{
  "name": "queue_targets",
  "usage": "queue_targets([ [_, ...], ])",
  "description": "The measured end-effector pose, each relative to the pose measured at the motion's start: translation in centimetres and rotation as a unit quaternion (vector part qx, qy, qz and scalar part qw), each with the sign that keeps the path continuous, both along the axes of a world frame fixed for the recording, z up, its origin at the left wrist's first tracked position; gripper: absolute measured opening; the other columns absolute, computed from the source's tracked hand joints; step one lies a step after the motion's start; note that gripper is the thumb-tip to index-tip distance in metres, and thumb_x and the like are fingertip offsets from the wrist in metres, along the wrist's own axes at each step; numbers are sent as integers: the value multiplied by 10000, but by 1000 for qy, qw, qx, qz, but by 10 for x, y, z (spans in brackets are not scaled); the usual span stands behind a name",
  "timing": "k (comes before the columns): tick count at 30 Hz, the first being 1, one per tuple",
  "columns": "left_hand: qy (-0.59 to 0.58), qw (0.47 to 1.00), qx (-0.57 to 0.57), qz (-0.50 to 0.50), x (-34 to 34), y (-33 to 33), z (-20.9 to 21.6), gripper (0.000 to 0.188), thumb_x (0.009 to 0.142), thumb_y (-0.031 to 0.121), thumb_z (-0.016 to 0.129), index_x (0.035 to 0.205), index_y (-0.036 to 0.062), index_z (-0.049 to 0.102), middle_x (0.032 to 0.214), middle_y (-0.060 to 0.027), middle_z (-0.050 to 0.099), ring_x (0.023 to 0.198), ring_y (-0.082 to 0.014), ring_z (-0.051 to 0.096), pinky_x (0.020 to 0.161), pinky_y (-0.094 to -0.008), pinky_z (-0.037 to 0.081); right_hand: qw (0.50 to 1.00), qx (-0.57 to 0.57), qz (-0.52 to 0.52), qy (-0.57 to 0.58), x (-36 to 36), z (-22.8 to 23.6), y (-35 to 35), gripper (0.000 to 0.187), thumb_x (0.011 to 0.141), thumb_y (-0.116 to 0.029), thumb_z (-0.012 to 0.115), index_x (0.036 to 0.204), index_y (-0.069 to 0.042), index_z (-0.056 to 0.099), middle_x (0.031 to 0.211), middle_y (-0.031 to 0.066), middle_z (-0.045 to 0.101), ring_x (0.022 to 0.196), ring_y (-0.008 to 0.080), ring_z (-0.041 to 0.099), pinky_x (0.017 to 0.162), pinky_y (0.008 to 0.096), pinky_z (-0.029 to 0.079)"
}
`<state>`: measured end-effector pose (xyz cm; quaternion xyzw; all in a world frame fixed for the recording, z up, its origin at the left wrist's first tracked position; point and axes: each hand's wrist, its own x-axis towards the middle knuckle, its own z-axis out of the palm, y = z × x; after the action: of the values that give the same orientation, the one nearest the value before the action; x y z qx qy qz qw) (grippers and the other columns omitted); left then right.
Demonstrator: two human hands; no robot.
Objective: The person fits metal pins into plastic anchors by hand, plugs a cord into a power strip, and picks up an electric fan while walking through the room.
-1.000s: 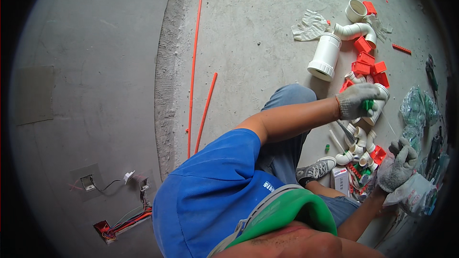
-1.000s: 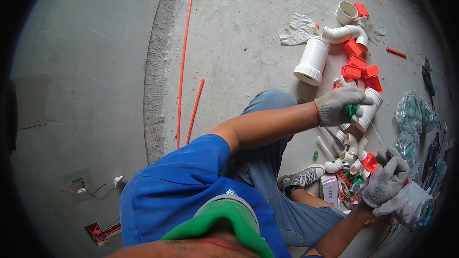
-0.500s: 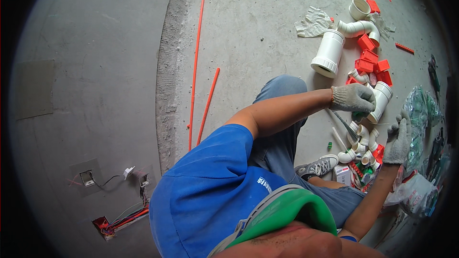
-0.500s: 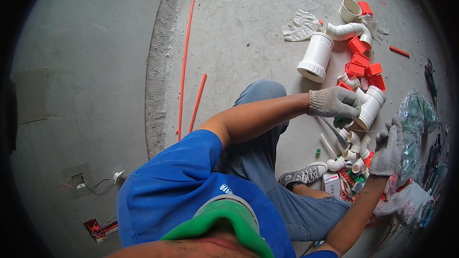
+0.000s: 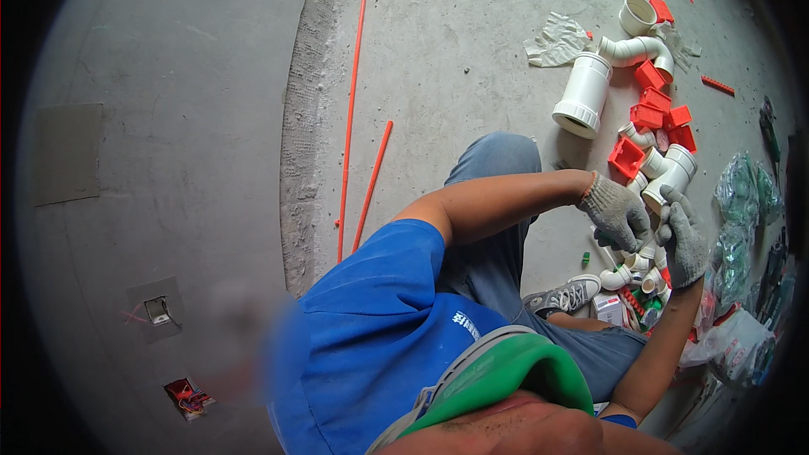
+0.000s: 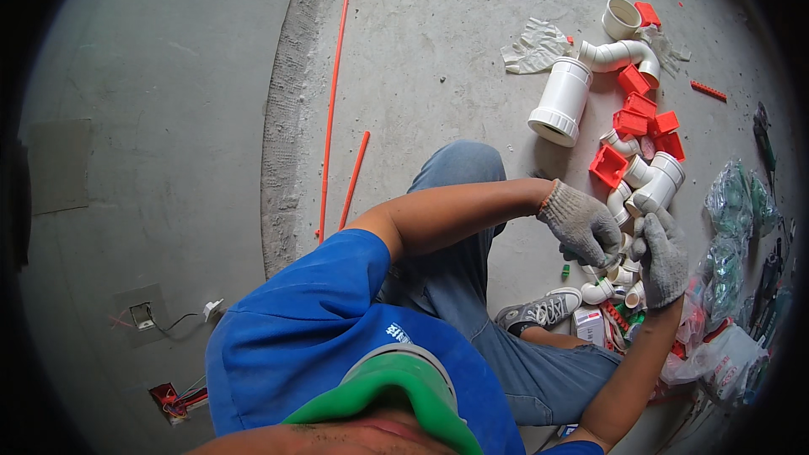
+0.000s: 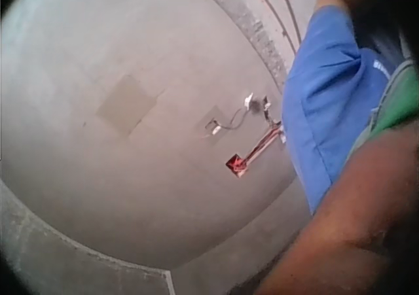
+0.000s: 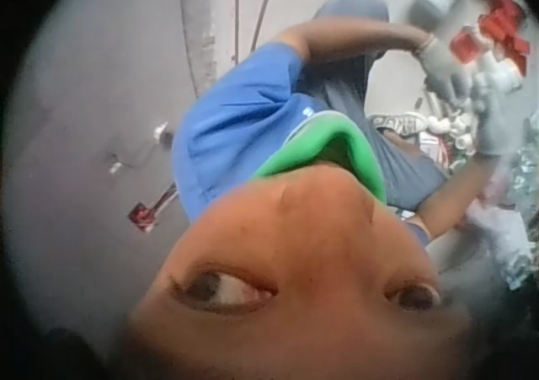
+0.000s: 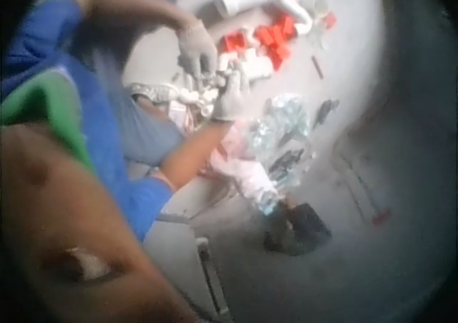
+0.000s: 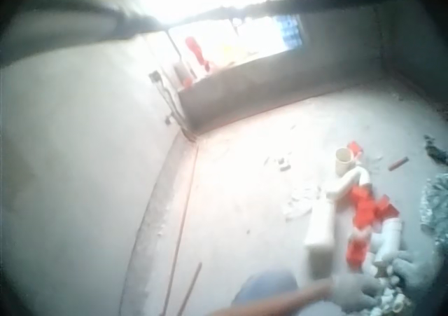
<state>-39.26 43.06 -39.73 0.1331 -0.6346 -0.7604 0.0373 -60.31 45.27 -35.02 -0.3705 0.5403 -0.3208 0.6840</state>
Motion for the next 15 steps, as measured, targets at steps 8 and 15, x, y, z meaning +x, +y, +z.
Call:
queue_targets([
  [8,41,998,46,1,2,5,-1,146,903,171,608,931,29,625,791,-43,641,611,-115,624,524,-254,509,1000,3,20,-15,-4,-21,-4,197,988,-130,521,1106,4,606,788,-15,541,577,25,466,506,167,390],
  [15,66,955,110,269,9,1,0,168,876,141,615,986,16,601,868,-63,684,622,-130,645,538,-256,521,989,-52,-134,-24,-16,-33,-17,174,987,-134,546,1082,-6,615,816,-9,542,594,33,477,500,168,394],
])
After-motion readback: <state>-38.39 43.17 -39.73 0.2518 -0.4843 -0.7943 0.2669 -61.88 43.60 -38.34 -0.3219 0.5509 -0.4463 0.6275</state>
